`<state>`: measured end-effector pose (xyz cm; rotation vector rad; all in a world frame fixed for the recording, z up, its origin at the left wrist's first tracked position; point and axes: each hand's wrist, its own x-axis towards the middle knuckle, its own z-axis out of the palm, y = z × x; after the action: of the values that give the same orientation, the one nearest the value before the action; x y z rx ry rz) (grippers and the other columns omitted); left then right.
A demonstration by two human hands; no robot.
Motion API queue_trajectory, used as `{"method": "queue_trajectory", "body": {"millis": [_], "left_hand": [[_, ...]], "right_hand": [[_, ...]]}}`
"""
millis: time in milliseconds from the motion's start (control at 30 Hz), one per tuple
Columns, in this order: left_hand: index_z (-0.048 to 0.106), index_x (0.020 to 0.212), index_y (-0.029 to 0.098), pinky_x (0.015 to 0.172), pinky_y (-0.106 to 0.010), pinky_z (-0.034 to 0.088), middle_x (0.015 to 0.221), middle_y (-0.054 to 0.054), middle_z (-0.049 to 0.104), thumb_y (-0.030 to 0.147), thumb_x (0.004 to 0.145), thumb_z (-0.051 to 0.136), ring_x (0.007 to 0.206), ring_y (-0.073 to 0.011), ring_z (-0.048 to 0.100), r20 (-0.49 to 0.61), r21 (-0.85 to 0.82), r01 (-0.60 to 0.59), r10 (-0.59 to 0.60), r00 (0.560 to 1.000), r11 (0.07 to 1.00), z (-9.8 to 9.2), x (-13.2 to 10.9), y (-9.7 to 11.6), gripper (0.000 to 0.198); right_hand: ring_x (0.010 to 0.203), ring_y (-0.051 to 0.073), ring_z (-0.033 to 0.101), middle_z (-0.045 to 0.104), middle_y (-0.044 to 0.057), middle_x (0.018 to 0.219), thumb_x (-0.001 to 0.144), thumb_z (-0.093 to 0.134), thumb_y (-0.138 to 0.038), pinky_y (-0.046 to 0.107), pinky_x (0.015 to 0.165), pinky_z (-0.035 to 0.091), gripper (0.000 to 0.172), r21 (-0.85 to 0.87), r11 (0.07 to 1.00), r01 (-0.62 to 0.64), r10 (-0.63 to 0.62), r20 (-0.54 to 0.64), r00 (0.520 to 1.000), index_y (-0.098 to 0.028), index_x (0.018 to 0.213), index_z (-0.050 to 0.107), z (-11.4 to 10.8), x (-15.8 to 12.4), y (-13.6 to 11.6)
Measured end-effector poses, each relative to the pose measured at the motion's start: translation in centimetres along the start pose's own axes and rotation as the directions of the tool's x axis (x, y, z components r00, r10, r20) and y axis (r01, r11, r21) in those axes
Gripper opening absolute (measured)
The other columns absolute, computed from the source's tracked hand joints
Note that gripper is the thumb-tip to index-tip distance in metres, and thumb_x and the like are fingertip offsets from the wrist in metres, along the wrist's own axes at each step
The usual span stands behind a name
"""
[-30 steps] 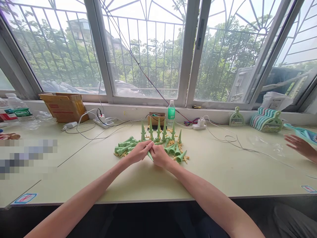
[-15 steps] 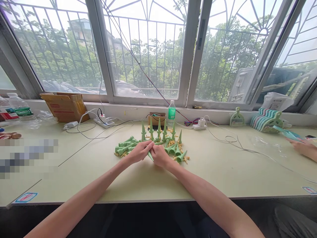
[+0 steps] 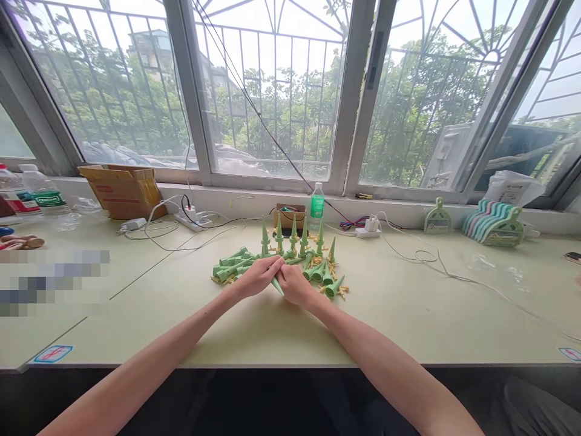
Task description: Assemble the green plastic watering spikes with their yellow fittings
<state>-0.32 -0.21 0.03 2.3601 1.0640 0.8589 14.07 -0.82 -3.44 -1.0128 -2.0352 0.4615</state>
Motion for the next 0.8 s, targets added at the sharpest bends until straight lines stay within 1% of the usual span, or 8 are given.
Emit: {"method": "queue_trajectory", "body": {"millis": [100,233,333,433,567,800], "left_hand": [[0.039,0.070,0.020,0.063,-0.027,0.033,0.068,0.001,0.048,0.043,0.095,0.027,0.064,-0.0137,0.042,-0.029,-0.008,0.001,-0.001,1.000,1.000,0.01,-0.13,0.06,0.037],[0.049,0.082,0.021,0.068,-0.028,0.037,0.072,0.001,0.054,0.045,0.096,0.027,0.069,-0.0156,0.049,-0.025,-0.030,0.018,-0.019,1.000,0.999,-0.12,-0.33,0.31,0.035],[0.052,0.089,0.021,0.070,-0.028,0.038,0.072,0.000,0.057,0.047,0.095,0.028,0.071,-0.0169,0.052,-0.022,-0.038,0.030,-0.031,0.999,0.999,-0.16,-0.36,0.40,0.035],[0.053,0.090,0.021,0.070,-0.027,0.038,0.070,0.001,0.057,0.047,0.096,0.028,0.071,-0.0168,0.053,-0.028,-0.035,0.030,-0.031,0.999,0.999,-0.17,-0.35,0.41,0.035],[0.052,0.089,0.021,0.067,-0.026,0.038,0.068,0.002,0.057,0.047,0.095,0.029,0.066,-0.0157,0.052,-0.025,-0.041,0.020,-0.021,0.999,0.999,-0.20,-0.35,0.40,0.035],[0.052,0.088,0.021,0.069,-0.028,0.038,0.074,0.000,0.060,0.047,0.095,0.029,0.070,-0.0169,0.053,-0.022,-0.054,0.024,-0.025,0.999,0.998,-0.21,-0.35,0.40,0.035]], "right_hand": [[0.052,0.009,0.034,0.044,-0.001,0.055,0.091,0.036,-0.019,0.024,0.052,0.027,0.030,0.000,1.000,-0.001,0.001,-0.023,1.000,-0.018,0.061,0.036,-0.12,0.05,-0.10],[0.051,0.009,0.034,0.045,-0.001,0.055,0.092,0.036,-0.021,0.024,0.052,0.028,0.031,-0.004,1.000,0.000,0.000,-0.017,1.000,-0.018,0.060,0.038,-0.08,0.08,0.06],[0.052,0.009,0.035,0.047,-0.001,0.056,0.091,0.038,-0.021,0.024,0.052,0.028,0.032,-0.001,1.000,-0.008,0.008,-0.013,1.000,-0.017,0.060,0.040,-0.01,0.07,0.23],[0.052,0.008,0.034,0.047,-0.001,0.056,0.091,0.037,-0.020,0.023,0.052,0.028,0.031,0.006,1.000,0.004,-0.003,-0.014,1.000,-0.017,0.060,0.040,0.00,0.06,0.29],[0.051,0.008,0.032,0.043,-0.002,0.054,0.091,0.035,-0.020,0.024,0.051,0.026,0.032,0.005,1.000,0.029,-0.029,-0.001,1.000,-0.017,0.058,0.037,-0.10,0.07,0.17],[0.051,0.008,0.033,0.043,-0.002,0.055,0.089,0.036,-0.017,0.023,0.052,0.028,0.031,-0.001,1.000,0.013,-0.013,-0.002,1.000,-0.018,0.058,0.035,-0.15,0.14,-0.23]]}}
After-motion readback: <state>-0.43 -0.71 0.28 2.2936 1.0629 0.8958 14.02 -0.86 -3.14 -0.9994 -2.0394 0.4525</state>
